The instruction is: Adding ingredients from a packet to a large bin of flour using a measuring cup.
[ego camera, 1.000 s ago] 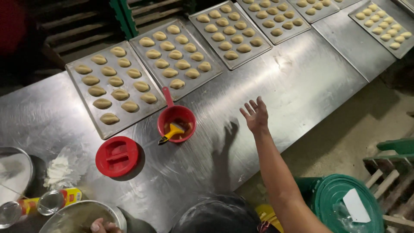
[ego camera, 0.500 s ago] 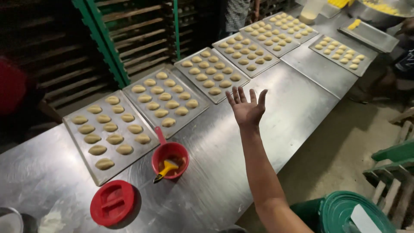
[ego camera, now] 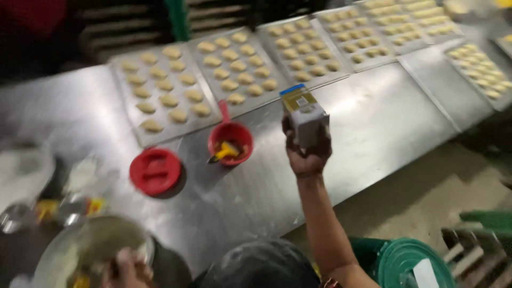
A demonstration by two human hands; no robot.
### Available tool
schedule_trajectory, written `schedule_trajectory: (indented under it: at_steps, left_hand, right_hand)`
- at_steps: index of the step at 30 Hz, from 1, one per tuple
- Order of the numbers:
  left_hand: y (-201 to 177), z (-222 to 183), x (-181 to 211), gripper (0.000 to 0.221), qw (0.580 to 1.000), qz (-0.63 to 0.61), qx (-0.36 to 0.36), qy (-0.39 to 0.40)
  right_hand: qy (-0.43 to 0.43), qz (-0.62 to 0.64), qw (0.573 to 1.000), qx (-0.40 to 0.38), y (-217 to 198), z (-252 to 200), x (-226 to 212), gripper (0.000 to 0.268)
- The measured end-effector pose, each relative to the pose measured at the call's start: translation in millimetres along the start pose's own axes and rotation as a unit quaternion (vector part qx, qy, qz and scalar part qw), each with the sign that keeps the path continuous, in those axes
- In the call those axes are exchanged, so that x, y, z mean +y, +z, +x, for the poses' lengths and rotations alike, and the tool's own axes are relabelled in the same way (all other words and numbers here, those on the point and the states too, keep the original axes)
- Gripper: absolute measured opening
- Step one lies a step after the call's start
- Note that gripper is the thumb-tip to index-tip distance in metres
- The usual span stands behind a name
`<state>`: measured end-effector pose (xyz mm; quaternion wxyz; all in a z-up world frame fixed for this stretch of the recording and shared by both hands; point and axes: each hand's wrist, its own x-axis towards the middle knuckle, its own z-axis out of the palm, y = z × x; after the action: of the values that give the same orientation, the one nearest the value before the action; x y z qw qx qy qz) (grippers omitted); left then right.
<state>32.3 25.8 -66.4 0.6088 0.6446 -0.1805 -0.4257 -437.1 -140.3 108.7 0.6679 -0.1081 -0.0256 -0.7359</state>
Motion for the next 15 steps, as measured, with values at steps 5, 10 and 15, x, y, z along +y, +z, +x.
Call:
schedule_trajectory:
  at_steps: [5,10,15]
  left_hand:
    - [46.3,-86.4,94.6,0.014,0.995,-0.074,0.062,0.027]
    - [45.6,-108.3,116.9,0.017,0.996,-0.076,0.026,-0.035]
    - [37.6,-104.6,112.7,0.018,0.995,-0.071,-0.015,-0.068]
  right_hand:
    - [0.082,-0.059,0.994,-0.049,16.0,-64.4,26.1,0.071]
    - [0.217,-0.158,0.959,0.090,3.1,-127.8,32.1,0.070]
    - [0.356,-0.276,0.870,0.201,-46.5,-174.8,68.9,0.082]
